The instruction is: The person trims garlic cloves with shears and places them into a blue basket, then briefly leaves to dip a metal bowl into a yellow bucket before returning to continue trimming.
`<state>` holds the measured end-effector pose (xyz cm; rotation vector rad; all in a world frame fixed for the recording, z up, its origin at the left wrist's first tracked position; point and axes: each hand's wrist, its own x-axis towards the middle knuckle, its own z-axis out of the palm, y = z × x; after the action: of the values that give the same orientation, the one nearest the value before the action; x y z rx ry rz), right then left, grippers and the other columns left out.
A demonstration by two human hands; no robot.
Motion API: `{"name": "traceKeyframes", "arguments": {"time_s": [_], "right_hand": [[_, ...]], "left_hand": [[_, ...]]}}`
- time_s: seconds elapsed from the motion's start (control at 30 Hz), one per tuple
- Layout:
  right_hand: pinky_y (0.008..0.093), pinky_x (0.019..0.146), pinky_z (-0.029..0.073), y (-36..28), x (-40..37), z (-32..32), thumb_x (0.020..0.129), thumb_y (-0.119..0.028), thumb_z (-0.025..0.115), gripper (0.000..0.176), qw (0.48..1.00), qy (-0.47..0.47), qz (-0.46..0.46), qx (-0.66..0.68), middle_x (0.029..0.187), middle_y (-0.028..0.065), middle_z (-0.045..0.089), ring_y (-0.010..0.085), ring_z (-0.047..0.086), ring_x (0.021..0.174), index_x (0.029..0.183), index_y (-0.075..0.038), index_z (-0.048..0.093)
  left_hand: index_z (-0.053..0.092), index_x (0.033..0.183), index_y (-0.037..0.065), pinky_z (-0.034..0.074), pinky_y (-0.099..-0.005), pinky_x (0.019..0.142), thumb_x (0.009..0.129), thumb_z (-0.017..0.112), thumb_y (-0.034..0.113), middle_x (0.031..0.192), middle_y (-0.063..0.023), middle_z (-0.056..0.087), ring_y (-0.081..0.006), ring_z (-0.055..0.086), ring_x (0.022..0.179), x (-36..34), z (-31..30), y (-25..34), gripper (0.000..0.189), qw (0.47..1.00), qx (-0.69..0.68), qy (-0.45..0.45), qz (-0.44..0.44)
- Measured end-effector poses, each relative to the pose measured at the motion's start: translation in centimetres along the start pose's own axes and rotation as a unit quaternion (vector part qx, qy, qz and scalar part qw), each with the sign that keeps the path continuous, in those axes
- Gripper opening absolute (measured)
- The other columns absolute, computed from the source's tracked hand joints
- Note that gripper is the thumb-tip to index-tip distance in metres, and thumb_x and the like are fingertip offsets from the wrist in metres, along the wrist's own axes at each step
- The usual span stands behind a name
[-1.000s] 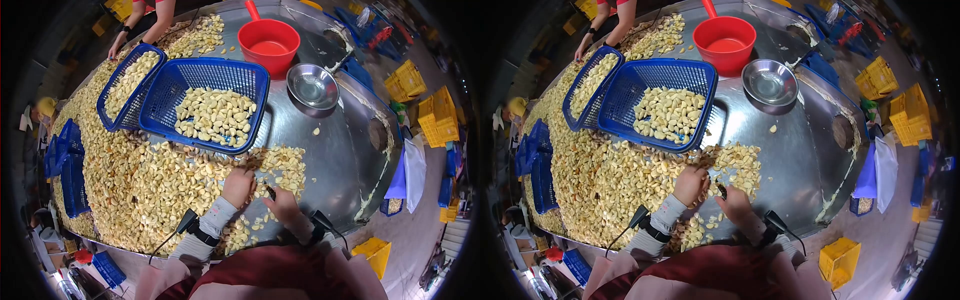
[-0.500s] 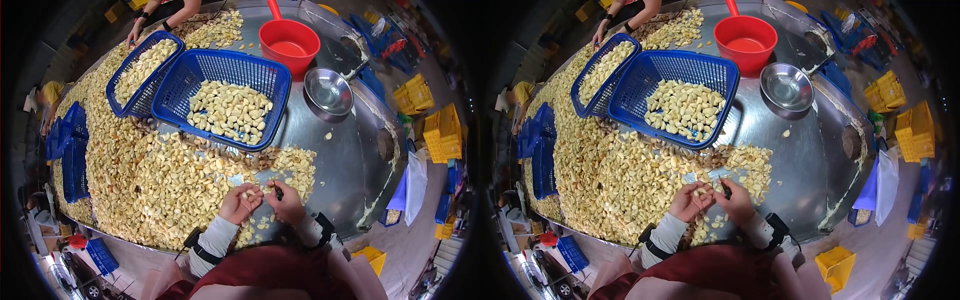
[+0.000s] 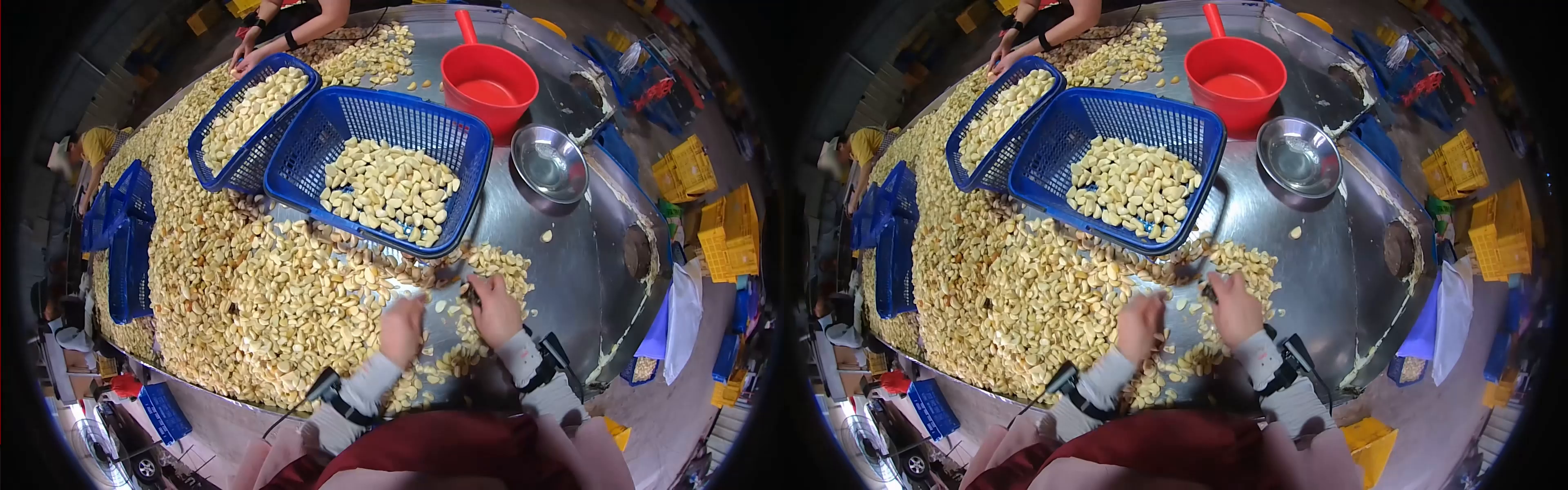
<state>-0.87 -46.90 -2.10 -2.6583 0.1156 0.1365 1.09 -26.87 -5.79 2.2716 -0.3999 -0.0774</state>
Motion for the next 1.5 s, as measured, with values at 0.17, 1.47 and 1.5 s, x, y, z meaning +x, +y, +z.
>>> {"name": "traceKeyframes", "arguments": {"time_s": [0.17, 1.47, 1.5], "right_hand": [[0.0382, 0.063, 0.05, -2.4, -5.0, 3.1, 0.077, -0.011, 0.065, 0.049, 0.988, -0.056, -0.096, 0.104, 0.094, 0.0119, 0.05, 0.0284, 0.059, 0.07, 0.124, -0.009, 0.052], [0.0216, 0.051, 0.04, -2.2, -3.3, 2.2, 0.097, -0.017, 0.042, 0.052, 0.635, -0.243, 0.182, 0.71, 0.078, 0.0013, 0.049, 0.0076, 0.044, 0.052, 0.145, -0.005, 0.026], [0.0246, 0.054, 0.044, -2.0, -3.5, 2.2, 0.097, -0.016, 0.043, 0.053, 0.686, -0.243, 0.201, 0.656, 0.079, 0.0018, 0.05, 0.0097, 0.048, 0.056, 0.145, -0.006, 0.025]], "left_hand": [[0.067, 0.086, 0.003, 0.048, -0.0423, 0.063, 0.079, 0.061, 0.012, 0.078, -0.0175, 0.059, -0.0344, 0.059, 0.073, 5.9, -1.8, -0.6, 0.012, 0.992, 0.127, -0.016, 0.0], [0.053, 0.092, 0.001, 0.04, -0.0238, 0.053, 0.092, 0.052, 0.006, 0.072, -0.0038, 0.052, -0.0092, 0.046, 0.058, 0.7, -4.6, 5.2, 0.005, 0.891, -0.372, -0.104, -0.24], [0.053, 0.092, 0.001, 0.041, -0.0254, 0.053, 0.09, 0.053, 0.004, 0.072, -0.0058, 0.053, -0.0116, 0.049, 0.059, 1.8, -5.9, 6.7, 0.004, 0.942, -0.28, -0.071, -0.173]]}}
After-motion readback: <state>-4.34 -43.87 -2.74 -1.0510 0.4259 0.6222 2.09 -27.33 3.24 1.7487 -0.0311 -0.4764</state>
